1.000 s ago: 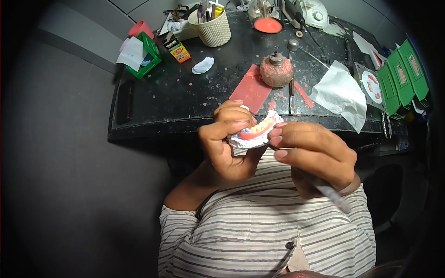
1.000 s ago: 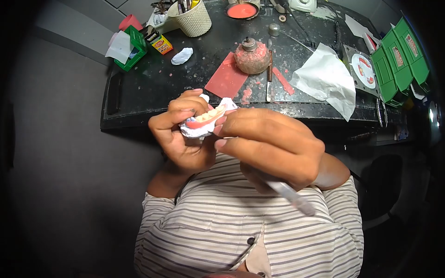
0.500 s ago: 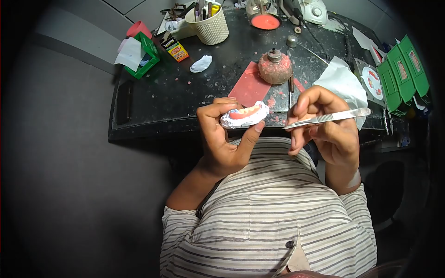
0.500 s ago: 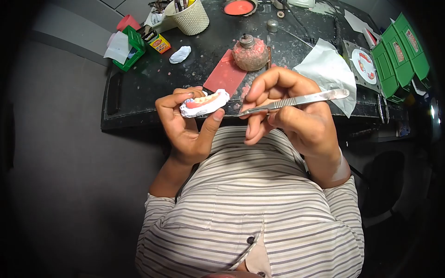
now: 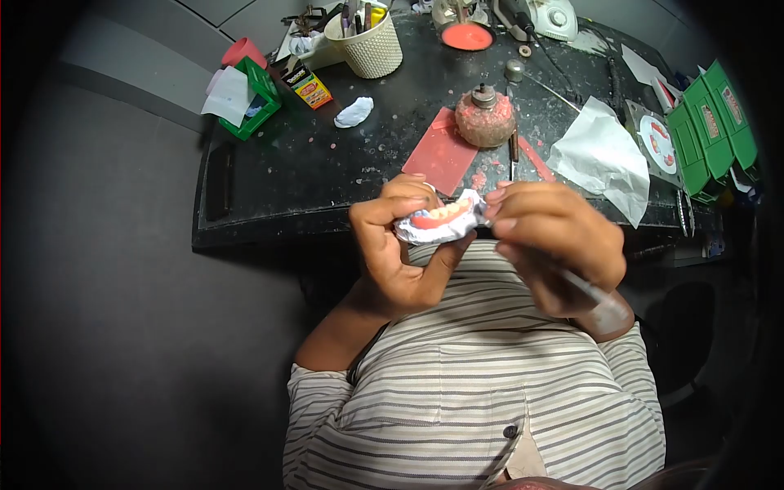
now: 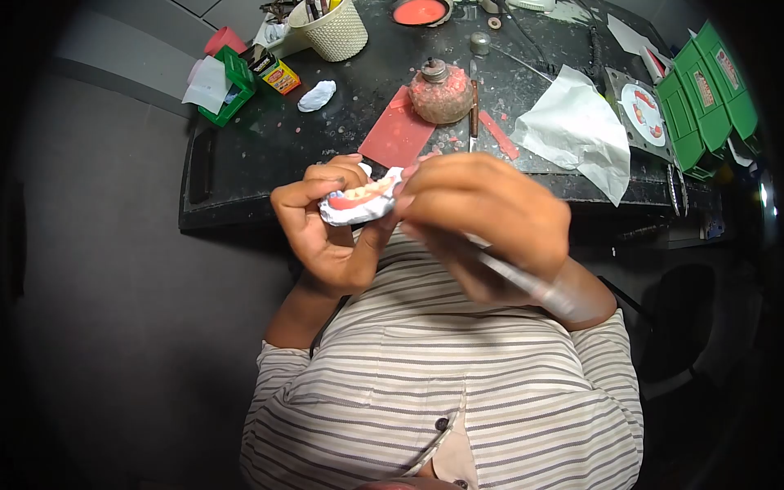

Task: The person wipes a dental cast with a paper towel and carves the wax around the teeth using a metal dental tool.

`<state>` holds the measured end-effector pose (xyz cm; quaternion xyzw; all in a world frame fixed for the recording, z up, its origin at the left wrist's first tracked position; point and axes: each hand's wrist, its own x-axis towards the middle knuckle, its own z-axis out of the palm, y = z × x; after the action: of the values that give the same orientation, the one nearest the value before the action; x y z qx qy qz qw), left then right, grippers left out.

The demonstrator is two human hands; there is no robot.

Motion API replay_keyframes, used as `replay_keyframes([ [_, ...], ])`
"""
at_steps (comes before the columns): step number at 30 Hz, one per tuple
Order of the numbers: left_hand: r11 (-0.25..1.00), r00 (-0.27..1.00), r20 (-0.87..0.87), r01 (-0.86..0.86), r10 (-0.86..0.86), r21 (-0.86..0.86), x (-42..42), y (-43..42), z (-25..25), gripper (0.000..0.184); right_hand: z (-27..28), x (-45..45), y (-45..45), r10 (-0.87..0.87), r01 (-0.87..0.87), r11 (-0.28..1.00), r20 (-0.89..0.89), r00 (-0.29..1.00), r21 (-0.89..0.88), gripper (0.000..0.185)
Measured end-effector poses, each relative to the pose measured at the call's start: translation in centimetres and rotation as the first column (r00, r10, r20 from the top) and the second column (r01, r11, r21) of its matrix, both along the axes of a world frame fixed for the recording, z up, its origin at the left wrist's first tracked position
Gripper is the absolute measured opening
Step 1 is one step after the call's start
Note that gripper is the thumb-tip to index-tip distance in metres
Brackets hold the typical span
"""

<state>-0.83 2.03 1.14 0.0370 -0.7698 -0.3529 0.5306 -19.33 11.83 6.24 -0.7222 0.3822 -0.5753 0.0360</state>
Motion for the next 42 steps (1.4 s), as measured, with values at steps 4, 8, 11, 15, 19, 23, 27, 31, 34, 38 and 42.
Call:
replay_keyframes([
  [4, 1.000, 1.000, -0.024, 0.015, -0.015, 0.014, -0.06, 0.35, 0.08, 0.057, 0.10, 0.90, -0.38, 0.023, -0.034, 0.994, -0.105, 0.994, -0.100, 0.024],
  [8, 0.999, 1.000, -0.018, 0.004, -0.005, -0.044, -0.17, 0.55, 0.29, 0.057, -0.01, 1.08, -0.45, 0.070, -0.081, 0.993, -0.119, 0.990, -0.091, 0.024],
  [11, 0.998, 0.999, -0.036, -0.009, 0.007, -0.063, -0.13, 0.52, 0.16, 0.057, -0.10, 1.03, -0.49, 0.063, -0.075, 0.994, -0.138, 0.988, -0.084, 0.024],
  [15, 0.997, 0.999, 0.035, -0.017, 0.020, -0.075, 0.27, 0.52, 0.38, 0.058, -0.15, 1.05, -0.41, 0.057, -0.070, 0.994, -0.154, 0.986, -0.082, 0.025],
  [19, 0.998, 0.999, 0.027, -0.017, 0.018, -0.068, 0.31, 0.49, 0.22, 0.059, 0.01, 1.01, -0.30, 0.060, -0.071, 0.995, -0.159, 0.986, -0.065, 0.026],
  [23, 0.997, 0.999, 0.032, -0.018, 0.021, -0.075, 0.33, 0.41, 0.13, 0.061, 0.08, 1.00, -0.27, 0.058, -0.069, 0.996, -0.162, 0.985, -0.062, 0.026],
  [27, 0.998, 0.999, 0.034, -0.019, 0.021, -0.062, 0.30, 0.43, 0.01, 0.062, -0.11, 0.96, -0.32, 0.056, -0.066, 0.996, -0.156, 0.986, -0.061, 0.026],
  [31, 1.000, 1.000, 0.007, -0.001, 0.001, -0.026, 0.14, 0.51, -0.20, 0.062, -0.33, 0.91, -0.37, 0.055, -0.066, 0.996, -0.158, 0.986, -0.062, 0.027],
  [34, 1.000, 1.000, -0.013, 0.012, -0.012, 0.001, 0.11, 0.54, -0.17, 0.063, -0.51, 0.93, -0.44, 0.057, -0.067, 0.996, -0.144, 0.988, -0.067, 0.027],
  [38, 1.000, 1.000, -0.013, 0.015, -0.015, 0.014, 0.17, 0.50, -0.26, 0.064, -0.62, 0.98, -0.45, 0.058, -0.068, 0.995, -0.125, 0.990, -0.079, 0.028],
  [42, 0.999, 1.000, -0.016, 0.024, -0.023, 0.033, 0.22, 0.52, -0.40, 0.064, -0.42, 1.19, -0.38, 0.047, -0.053, 0.997, -0.118, 0.992, -0.056, 0.028],
])
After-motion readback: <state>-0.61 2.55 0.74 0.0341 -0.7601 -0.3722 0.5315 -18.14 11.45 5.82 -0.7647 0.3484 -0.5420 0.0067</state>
